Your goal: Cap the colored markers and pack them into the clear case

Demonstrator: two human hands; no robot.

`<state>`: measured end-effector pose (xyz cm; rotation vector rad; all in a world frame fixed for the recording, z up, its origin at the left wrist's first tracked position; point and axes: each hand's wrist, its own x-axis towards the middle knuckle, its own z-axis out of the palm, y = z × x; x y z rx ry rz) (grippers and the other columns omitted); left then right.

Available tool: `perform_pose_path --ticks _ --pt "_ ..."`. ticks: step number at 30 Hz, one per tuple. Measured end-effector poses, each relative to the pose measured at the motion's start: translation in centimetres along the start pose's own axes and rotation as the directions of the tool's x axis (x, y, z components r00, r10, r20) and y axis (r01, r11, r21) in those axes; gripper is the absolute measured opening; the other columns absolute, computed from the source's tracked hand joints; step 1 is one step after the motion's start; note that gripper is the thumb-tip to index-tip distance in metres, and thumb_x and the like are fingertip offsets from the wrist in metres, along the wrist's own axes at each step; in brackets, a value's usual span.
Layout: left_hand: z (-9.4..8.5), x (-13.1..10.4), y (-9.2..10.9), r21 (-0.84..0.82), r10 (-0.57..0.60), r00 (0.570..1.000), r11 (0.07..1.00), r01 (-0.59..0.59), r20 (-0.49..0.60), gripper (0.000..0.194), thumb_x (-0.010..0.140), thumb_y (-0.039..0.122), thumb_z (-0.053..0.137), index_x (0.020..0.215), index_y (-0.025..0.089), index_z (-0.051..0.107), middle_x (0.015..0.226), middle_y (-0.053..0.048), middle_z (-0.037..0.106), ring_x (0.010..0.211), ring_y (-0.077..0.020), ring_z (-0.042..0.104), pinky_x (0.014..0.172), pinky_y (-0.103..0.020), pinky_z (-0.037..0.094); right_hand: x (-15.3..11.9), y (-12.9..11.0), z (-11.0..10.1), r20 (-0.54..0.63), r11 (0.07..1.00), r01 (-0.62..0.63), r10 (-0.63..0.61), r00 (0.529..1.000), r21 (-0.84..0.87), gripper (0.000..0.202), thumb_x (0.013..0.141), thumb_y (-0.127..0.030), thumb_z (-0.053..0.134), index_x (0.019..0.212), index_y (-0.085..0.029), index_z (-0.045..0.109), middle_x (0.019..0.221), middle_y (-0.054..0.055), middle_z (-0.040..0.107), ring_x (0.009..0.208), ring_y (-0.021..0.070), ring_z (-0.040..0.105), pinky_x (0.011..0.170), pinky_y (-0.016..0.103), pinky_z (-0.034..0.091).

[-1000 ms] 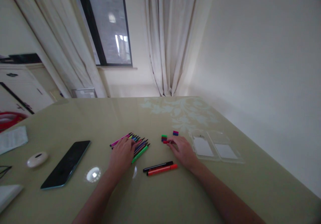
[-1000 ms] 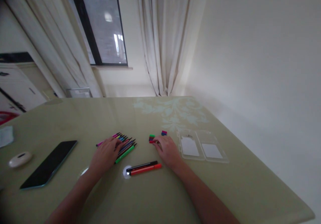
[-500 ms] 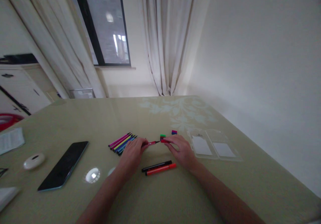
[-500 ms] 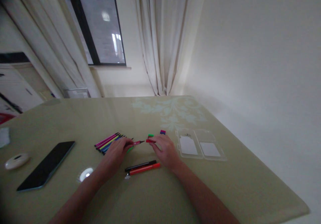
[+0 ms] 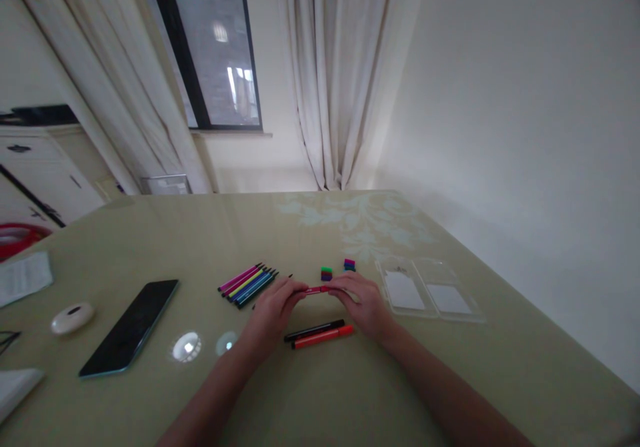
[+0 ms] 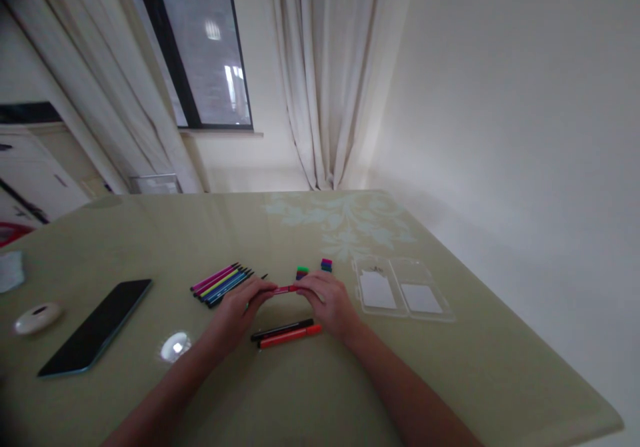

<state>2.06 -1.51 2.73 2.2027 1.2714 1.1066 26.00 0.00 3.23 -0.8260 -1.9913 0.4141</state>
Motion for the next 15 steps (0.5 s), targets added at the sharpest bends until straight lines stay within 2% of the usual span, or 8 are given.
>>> perform_pose_path --ticks 4,9,11,15 --pt "0.0 0.0 0.4 -0.045 -0.047 0.999 0.998 0.048 0.028 0.022 0.104 0.032 0.051 0.103 0.023 0.070 0.096 -0.004 0.073 0.090 -0.0194 0.068 0.082 -0.030 0.052 0.0 -0.4 0.3 -0.014 0.996 -0.041 0.043 0.999 0.079 0.019 0.102 -0.035 0.062 0.104 -0.025 0.079 0.095 0.006 0.078 0.090 0.0195 0.073 0.085 0.033 0.058" --pt "0.2 0.1 1.1 0.010 -0.107 0.986 0.994 0.107 0.128 0.025 0.104 0.035 0.048 0.101 0.023 0.070 0.097 -0.005 0.074 0.090 -0.0217 0.068 0.082 -0.033 0.051 0.1 -0.2 0.0 0.005 0.984 -0.153 0.153 0.988 0.086 0.027 0.099 -0.043 0.065 0.090 -0.022 0.078 0.084 0.005 0.077 0.079 0.0200 0.072 0.078 0.032 0.058" --pt "0.4 0.0 1.3 0.076 -0.094 0.980 0.994 0.081 0.174 0.022 0.103 0.033 0.052 0.101 0.023 0.071 0.098 -0.006 0.074 0.092 -0.0225 0.067 0.084 -0.034 0.050 0.1 0.4 -0.2 0.009 0.983 -0.180 0.180 0.984 0.030 0.030 0.103 -0.041 0.058 0.092 -0.021 0.077 0.088 0.006 0.077 0.083 0.0200 0.072 0.080 0.032 0.057" --pt "0.4 -0.2 1.3 0.160 -0.048 0.964 0.987 0.006 0.262 0.016 0.100 0.029 0.058 0.098 0.024 0.072 0.097 -0.005 0.074 0.095 -0.0226 0.066 0.086 -0.035 0.047 -0.1 1.8 -0.4 0.050 0.966 -0.143 0.157 0.986 -0.217 0.027 0.105 -0.032 0.052 0.113 -0.022 0.076 0.109 0.009 0.076 0.104 0.0237 0.068 0.097 0.040 0.054"
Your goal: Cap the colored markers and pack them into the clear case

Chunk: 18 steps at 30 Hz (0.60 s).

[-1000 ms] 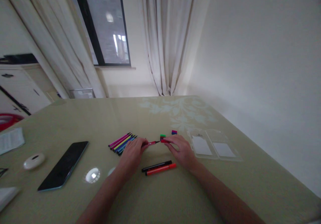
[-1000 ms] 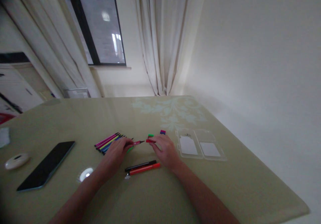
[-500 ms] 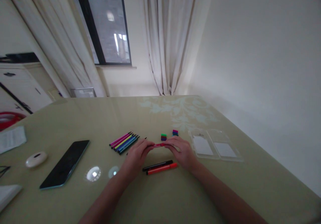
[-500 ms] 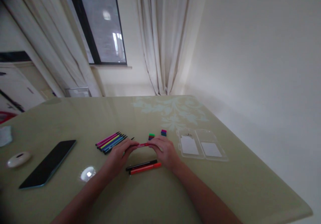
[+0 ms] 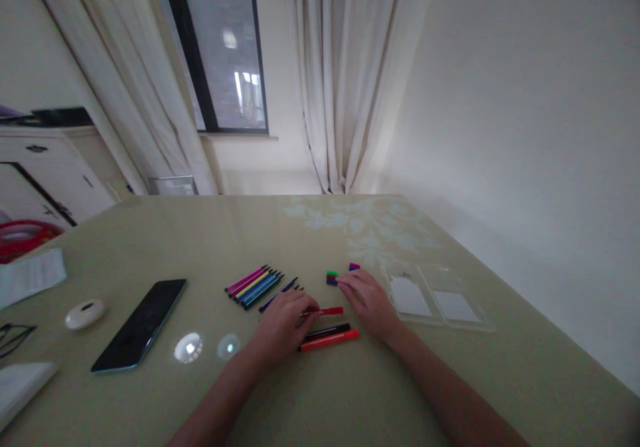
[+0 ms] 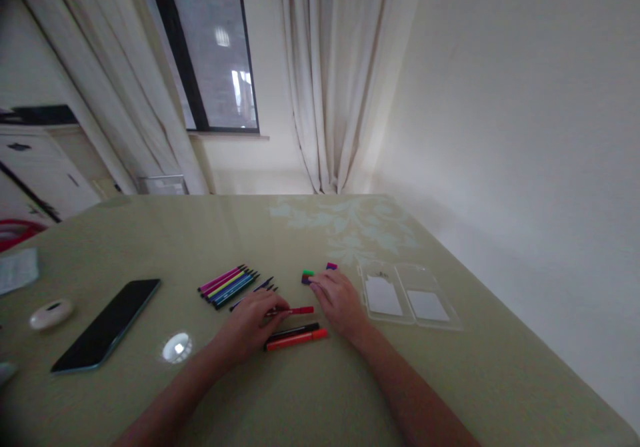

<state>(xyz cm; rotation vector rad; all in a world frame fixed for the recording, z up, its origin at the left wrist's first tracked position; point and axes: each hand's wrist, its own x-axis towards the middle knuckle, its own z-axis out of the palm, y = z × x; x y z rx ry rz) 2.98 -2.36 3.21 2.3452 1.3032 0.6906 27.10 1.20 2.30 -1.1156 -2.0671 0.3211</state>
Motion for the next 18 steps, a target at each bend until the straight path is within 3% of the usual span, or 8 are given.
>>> perform_pose_path --ticks 4,7,10,14,16,18 --pt "-0.2 -0.2 0.1 -0.021 0.021 0.996 1.000 -0.020 0.088 0.010 0.096 0.030 0.065 0.093 0.025 0.073 0.092 -0.002 0.073 0.092 -0.0211 0.064 0.084 -0.033 0.046 -0.3 0.7 0.5 0.081 0.989 0.022 -0.010 0.997 -0.146 0.025 0.101 -0.025 0.058 0.122 -0.023 0.073 0.118 0.010 0.072 0.109 0.0246 0.066 0.099 0.042 0.054" --pt "-0.7 -0.1 -0.1 -0.055 0.016 0.996 0.998 -0.012 0.086 0.014 0.096 0.035 0.065 0.091 0.025 0.074 0.091 -0.003 0.072 0.091 -0.0210 0.065 0.083 -0.032 0.047 -0.4 0.8 0.8 0.098 0.985 0.032 -0.016 0.995 -0.172 0.021 0.098 -0.022 0.062 0.115 -0.022 0.075 0.117 0.009 0.071 0.109 0.0247 0.066 0.099 0.042 0.054" --pt "-1.6 0.1 -1.4 -0.042 -0.085 0.995 0.996 0.082 -0.057 0.023 0.100 0.035 0.055 0.091 0.023 0.072 0.094 -0.006 0.073 0.092 -0.0223 0.066 0.084 -0.034 0.049 -0.4 0.9 0.8 0.084 0.982 0.031 -0.016 0.996 -0.185 0.022 0.097 -0.021 0.064 0.116 -0.023 0.074 0.120 0.010 0.070 0.111 0.0259 0.065 0.101 0.044 0.054" --pt "-3.7 -0.3 -4.7 0.147 -0.320 0.898 0.915 0.376 -0.303 0.025 0.100 0.031 0.049 0.097 0.021 0.072 0.103 -0.010 0.074 0.098 -0.0279 0.066 0.091 -0.042 0.049 -0.5 1.1 0.9 0.080 0.975 0.037 -0.020 0.997 -0.218 0.028 0.095 -0.020 0.065 0.123 -0.023 0.071 0.125 0.011 0.069 0.116 0.0284 0.064 0.104 0.049 0.053" --pt "-4.4 -0.7 -6.2 0.237 -0.378 0.854 0.848 0.475 -0.359 0.024 0.099 0.029 0.050 0.100 0.021 0.072 0.106 -0.011 0.074 0.100 -0.0296 0.066 0.092 -0.043 0.049 -0.4 1.2 0.9 0.083 0.976 0.041 -0.023 0.996 -0.214 0.022 0.096 -0.020 0.064 0.115 -0.023 0.073 0.125 0.011 0.069 0.116 0.0281 0.064 0.103 0.049 0.054" --pt "-4.8 -1.1 -7.1 0.287 -0.409 0.840 0.807 0.516 -0.357 0.022 0.098 0.029 0.051 0.098 0.022 0.073 0.104 -0.011 0.073 0.099 -0.0298 0.066 0.090 -0.042 0.050 -0.4 1.2 0.9 0.072 0.979 0.039 -0.025 0.997 -0.202 0.016 0.097 -0.020 0.063 0.109 -0.024 0.073 0.122 0.010 0.069 0.116 0.0272 0.064 0.102 0.047 0.054"
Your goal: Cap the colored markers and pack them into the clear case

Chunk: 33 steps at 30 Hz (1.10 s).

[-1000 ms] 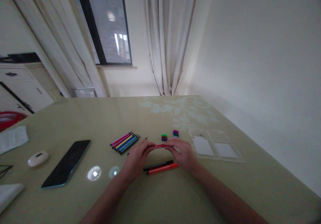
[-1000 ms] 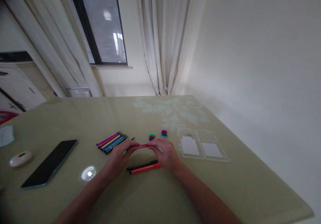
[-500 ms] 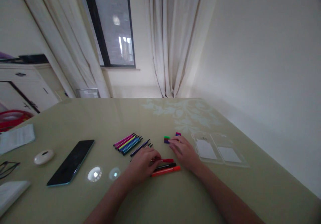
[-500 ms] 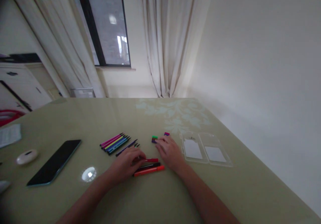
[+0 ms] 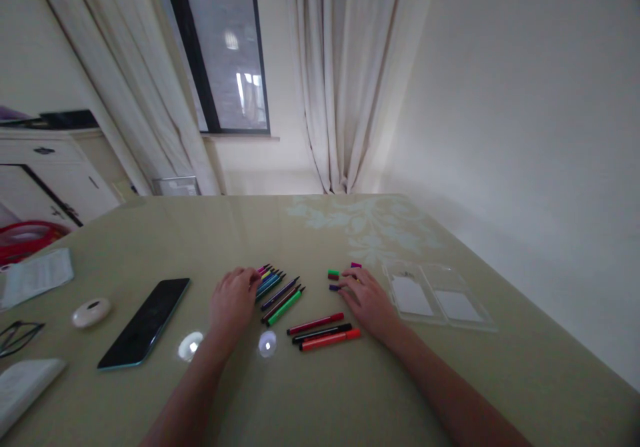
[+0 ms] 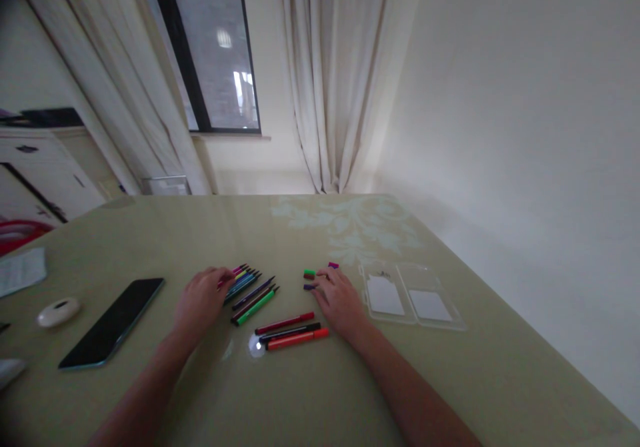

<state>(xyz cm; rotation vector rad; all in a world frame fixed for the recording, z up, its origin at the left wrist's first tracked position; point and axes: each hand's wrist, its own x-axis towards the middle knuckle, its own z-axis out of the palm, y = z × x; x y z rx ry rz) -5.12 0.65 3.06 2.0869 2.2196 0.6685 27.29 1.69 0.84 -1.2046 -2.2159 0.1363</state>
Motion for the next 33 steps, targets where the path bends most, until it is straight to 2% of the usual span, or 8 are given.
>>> perform_pose_path --ticks 7,12,15,17,19,22,27,33 --pt "0.6 -0.3 -0.3 0.046 0.013 0.999 0.999 -0.015 0.051 0.019 0.097 0.030 0.054 0.098 0.022 0.072 0.102 -0.009 0.072 0.100 -0.0276 0.066 0.091 -0.040 0.049 0.0 0.1 0.0 0.030 1.000 0.006 -0.005 1.000 -0.026 0.012 0.096 -0.019 0.065 0.104 -0.023 0.073 0.123 0.010 0.069 0.115 0.0274 0.064 0.102 0.048 0.053" --pt "0.7 -0.1 -0.3 0.056 0.022 0.999 0.998 -0.024 0.045 0.021 0.098 0.029 0.053 0.097 0.020 0.071 0.103 -0.012 0.071 0.101 -0.0305 0.065 0.091 -0.043 0.049 0.1 -0.3 -0.2 -0.003 0.998 -0.037 0.037 0.999 0.044 0.012 0.099 -0.022 0.062 0.105 -0.021 0.072 0.110 0.009 0.074 0.105 0.0253 0.068 0.096 0.043 0.055" --pt "0.8 0.0 0.7 -0.068 0.080 0.997 0.994 -0.081 -0.015 0.019 0.099 0.030 0.052 0.101 0.021 0.069 0.109 -0.010 0.072 0.105 -0.0295 0.065 0.095 -0.043 0.049 0.3 -0.9 -0.5 -0.058 0.986 -0.062 0.072 0.996 0.157 0.015 0.101 -0.026 0.060 0.108 -0.022 0.072 0.102 0.007 0.077 0.094 0.0227 0.071 0.089 0.038 0.056" --pt "1.0 -0.2 2.0 -0.184 0.161 0.987 0.969 -0.163 -0.028 0.018 0.099 0.031 0.052 0.104 0.022 0.067 0.107 -0.008 0.073 0.103 -0.0275 0.066 0.094 -0.042 0.049 0.3 -1.3 -0.7 -0.105 0.970 -0.053 0.080 0.991 0.237 0.016 0.101 -0.030 0.060 0.109 -0.023 0.072 0.100 0.006 0.077 0.088 0.0210 0.072 0.086 0.036 0.057" --pt "1.2 -0.6 3.3 -0.274 0.269 0.963 0.926 -0.260 -0.008 0.018 0.101 0.033 0.053 0.104 0.023 0.067 0.103 -0.006 0.075 0.100 -0.0260 0.067 0.092 -0.041 0.050 0.4 -1.7 -0.9 -0.147 0.956 -0.033 0.079 0.986 0.293 0.017 0.101 -0.032 0.060 0.109 -0.023 0.073 0.098 0.006 0.078 0.085 0.0201 0.072 0.084 0.034 0.058" --pt "1.7 -1.4 4.6 -0.339 0.366 0.930 0.873 -0.350 -0.017 0.017 0.101 0.033 0.055 0.107 0.024 0.068 0.106 -0.006 0.076 0.100 -0.0253 0.068 0.091 -0.040 0.050 0.4 -2.1 -1.2 -0.176 0.945 -0.012 0.074 0.982 0.327 0.017 0.101 -0.034 0.062 0.108 -0.024 0.074 0.101 0.007 0.078 0.086 0.0207 0.073 0.086 0.035 0.059" --pt "1.9 -1.8 5.0 -0.338 0.416 0.909 0.854 -0.396 -0.016 0.017 0.100 0.030 0.055 0.107 0.024 0.070 0.106 -0.005 0.076 0.101 -0.0251 0.068 0.092 -0.040 0.050 0.3 -2.1 -1.3 -0.179 0.942 0.001 0.062 0.982 0.335 0.017 0.100 -0.034 0.064 0.108 -0.024 0.074 0.101 0.007 0.079 0.089 0.0215 0.073 0.088 0.036 0.059" --pt "1.7 -2.0 5.4 -0.391 0.457 0.889 0.823 -0.412 0.025 0.016 0.100 0.029 0.056 0.107 0.024 0.070 0.101 -0.005 0.073 0.097 -0.0236 0.067 0.088 -0.037 0.051 0.2 -2.1 -0.8 -0.187 0.941 0.077 -0.015 0.982 0.328 0.020 0.101 -0.037 0.063 0.109 -0.023 0.076 0.100 0.008 0.079 0.092 0.0227 0.074 0.089 0.037 0.059"
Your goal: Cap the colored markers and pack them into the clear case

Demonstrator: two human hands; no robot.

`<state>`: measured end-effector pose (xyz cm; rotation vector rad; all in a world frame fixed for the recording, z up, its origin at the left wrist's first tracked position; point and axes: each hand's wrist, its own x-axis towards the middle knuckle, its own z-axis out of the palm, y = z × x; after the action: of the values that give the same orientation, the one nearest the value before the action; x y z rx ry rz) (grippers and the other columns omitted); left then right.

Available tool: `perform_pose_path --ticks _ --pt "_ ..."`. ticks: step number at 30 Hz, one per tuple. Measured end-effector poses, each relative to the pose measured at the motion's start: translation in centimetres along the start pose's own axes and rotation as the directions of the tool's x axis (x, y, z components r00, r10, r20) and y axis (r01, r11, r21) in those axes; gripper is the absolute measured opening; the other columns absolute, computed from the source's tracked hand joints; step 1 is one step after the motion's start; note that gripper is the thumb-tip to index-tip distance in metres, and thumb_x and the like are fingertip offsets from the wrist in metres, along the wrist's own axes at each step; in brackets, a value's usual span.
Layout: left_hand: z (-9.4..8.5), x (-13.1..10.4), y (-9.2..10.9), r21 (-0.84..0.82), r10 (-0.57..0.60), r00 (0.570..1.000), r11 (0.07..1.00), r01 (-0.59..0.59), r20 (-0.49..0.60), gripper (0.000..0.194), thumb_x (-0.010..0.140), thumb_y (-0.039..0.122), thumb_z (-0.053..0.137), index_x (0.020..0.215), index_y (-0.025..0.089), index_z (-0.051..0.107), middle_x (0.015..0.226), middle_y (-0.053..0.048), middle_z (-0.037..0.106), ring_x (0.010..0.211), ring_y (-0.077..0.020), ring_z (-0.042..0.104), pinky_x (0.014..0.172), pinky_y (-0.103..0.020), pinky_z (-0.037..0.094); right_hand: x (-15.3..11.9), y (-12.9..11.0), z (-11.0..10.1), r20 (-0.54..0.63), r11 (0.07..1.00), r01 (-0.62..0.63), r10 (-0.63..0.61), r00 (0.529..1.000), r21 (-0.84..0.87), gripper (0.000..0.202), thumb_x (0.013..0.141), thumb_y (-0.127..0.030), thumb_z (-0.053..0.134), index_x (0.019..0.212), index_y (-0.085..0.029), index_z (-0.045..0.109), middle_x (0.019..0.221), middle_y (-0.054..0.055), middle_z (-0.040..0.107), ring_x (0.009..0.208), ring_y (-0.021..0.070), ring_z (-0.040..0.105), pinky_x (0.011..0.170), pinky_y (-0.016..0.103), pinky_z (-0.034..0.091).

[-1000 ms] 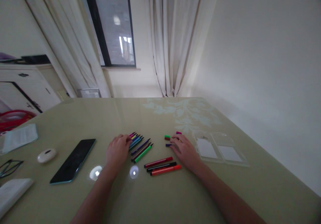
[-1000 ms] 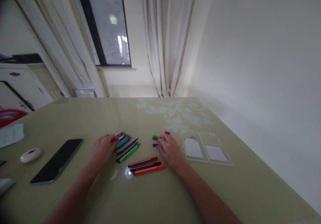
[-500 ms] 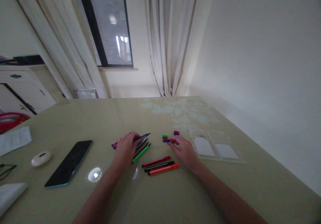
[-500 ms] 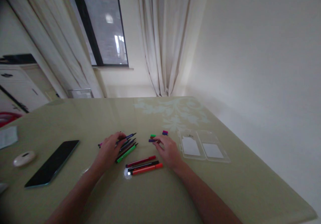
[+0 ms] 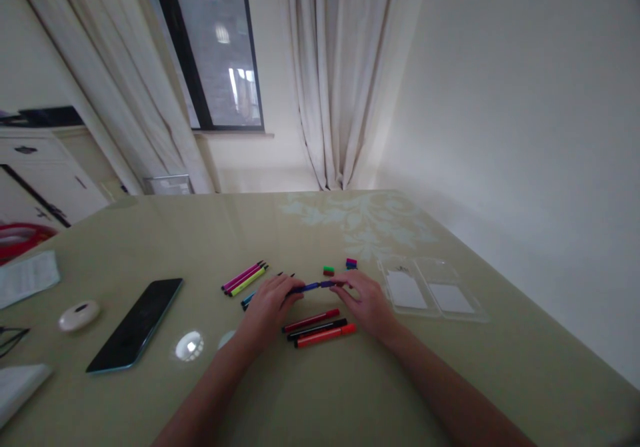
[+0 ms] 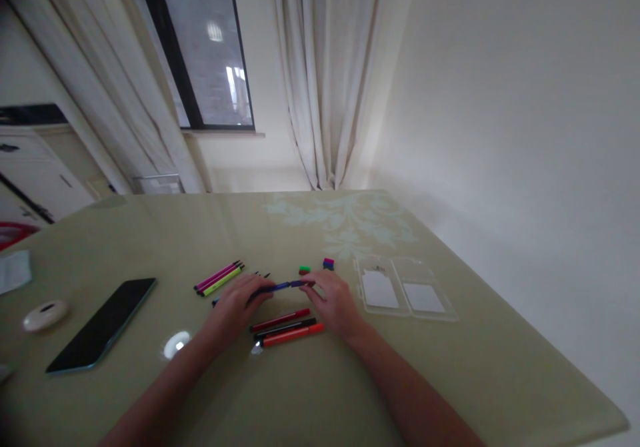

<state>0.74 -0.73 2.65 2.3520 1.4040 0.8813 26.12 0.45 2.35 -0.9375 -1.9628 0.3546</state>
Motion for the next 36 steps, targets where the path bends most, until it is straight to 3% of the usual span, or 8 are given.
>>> perform_pose_path --ticks 10,16,25,30,36 --pt "-0.4 0.1 -0.1 -0.022 -0.028 0.997 0.999 0.027 -0.067 0.018 0.103 0.031 0.053 0.105 0.024 0.070 0.101 -0.005 0.073 0.096 -0.0229 0.068 0.087 -0.036 0.053 0.2 0.4 -0.6 -0.070 0.999 -0.018 0.016 0.997 -0.034 0.018 0.100 -0.033 0.065 0.110 -0.025 0.077 0.101 0.007 0.079 0.092 0.0221 0.073 0.086 0.036 0.060" --pt "0.5 -0.2 0.2 -0.073 0.052 0.994 0.996 -0.060 -0.099 0.017 0.103 0.031 0.054 0.106 0.024 0.070 0.100 -0.004 0.072 0.096 -0.0211 0.067 0.087 -0.034 0.052 0.0 0.1 -0.3 -0.003 0.998 0.039 -0.039 0.999 0.046 0.016 0.098 -0.033 0.068 0.109 -0.024 0.077 0.102 0.007 0.080 0.095 0.0215 0.075 0.090 0.035 0.059" --pt "0.5 -0.3 0.4 -0.166 0.019 0.991 0.985 -0.041 -0.133 0.020 0.102 0.032 0.057 0.101 0.024 0.075 0.094 -0.004 0.075 0.089 -0.0195 0.069 0.082 -0.031 0.054 0.1 -0.5 -0.1 -0.006 0.987 0.004 -0.003 1.000 0.159 0.016 0.097 -0.036 0.070 0.097 -0.022 0.078 0.090 0.006 0.079 0.085 0.0202 0.075 0.082 0.033 0.059" --pt "0.6 -0.2 1.1 -0.158 -0.027 1.000 0.987 0.026 -0.006 0.014 0.099 0.030 0.061 0.104 0.025 0.073 0.098 -0.003 0.076 0.091 -0.0196 0.070 0.083 -0.031 0.054 0.6 -0.3 -1.0 0.026 0.987 -0.112 0.110 0.994 0.118 0.017 0.097 -0.036 0.068 0.099 -0.023 0.079 0.092 0.005 0.080 0.083 0.0208 0.075 0.080 0.032 0.058" --pt "1.0 -0.3 1.2 -0.114 -0.052 0.997 0.992 0.058 0.052 0.011 0.097 0.026 0.064 0.104 0.024 0.073 0.102 -0.003 0.075 0.096 -0.0211 0.069 0.087 -0.034 0.053 1.4 1.4 -3.2 -0.180 0.937 -0.332 0.348 0.920 0.110 0.027 0.100 -0.040 0.058 0.105 -0.022 0.077 0.100 0.007 0.080 0.092 0.0238 0.075 0.085 0.036 0.057"
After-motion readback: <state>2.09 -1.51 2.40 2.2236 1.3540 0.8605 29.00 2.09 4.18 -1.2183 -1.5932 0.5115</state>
